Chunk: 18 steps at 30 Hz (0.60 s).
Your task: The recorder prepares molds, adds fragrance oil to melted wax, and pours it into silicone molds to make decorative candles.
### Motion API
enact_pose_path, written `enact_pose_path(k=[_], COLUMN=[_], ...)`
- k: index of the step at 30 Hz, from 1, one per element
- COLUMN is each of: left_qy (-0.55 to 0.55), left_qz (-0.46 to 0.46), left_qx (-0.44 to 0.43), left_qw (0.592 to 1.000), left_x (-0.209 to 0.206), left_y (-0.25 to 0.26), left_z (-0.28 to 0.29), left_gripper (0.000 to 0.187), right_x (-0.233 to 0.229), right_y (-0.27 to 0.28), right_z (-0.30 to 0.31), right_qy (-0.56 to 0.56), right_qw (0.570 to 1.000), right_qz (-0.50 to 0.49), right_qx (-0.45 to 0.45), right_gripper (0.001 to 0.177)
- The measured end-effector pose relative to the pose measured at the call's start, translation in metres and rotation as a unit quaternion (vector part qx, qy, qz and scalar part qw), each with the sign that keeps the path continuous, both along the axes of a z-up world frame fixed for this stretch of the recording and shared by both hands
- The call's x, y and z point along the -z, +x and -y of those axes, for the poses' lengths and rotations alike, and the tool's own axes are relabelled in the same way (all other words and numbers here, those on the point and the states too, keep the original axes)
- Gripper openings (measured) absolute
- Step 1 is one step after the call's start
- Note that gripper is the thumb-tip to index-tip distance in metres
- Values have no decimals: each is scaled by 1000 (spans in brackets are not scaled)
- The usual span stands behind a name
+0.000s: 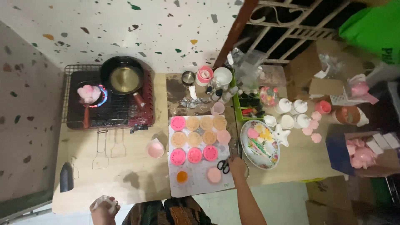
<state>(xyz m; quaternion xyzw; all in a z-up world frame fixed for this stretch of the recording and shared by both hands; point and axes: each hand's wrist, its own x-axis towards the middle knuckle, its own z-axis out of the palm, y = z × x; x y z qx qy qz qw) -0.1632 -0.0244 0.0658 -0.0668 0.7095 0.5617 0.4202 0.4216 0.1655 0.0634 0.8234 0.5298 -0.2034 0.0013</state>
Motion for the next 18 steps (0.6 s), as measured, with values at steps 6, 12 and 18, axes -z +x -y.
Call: enact_pose_path(k=[6,12,18], left_qy=[35,44,50], left_qz=[70,-132,-320], left_qx=[-54,33,162], left_qw=[996,990,932], left_x=[-31,-118,-165], left_y=[-13,-35,-73], left_z=[-32,-95,-154], left_gripper=[27,31,22], right_x=[-51,-76,-253], right_y=[-25,-3,-153], right_z=[13,-40,-109], right_qy=[208,296,363], right_qw=[977,954,870], right_qz=[11,25,-333], right_qx=[43,-38,9], right_gripper=[36,32,16])
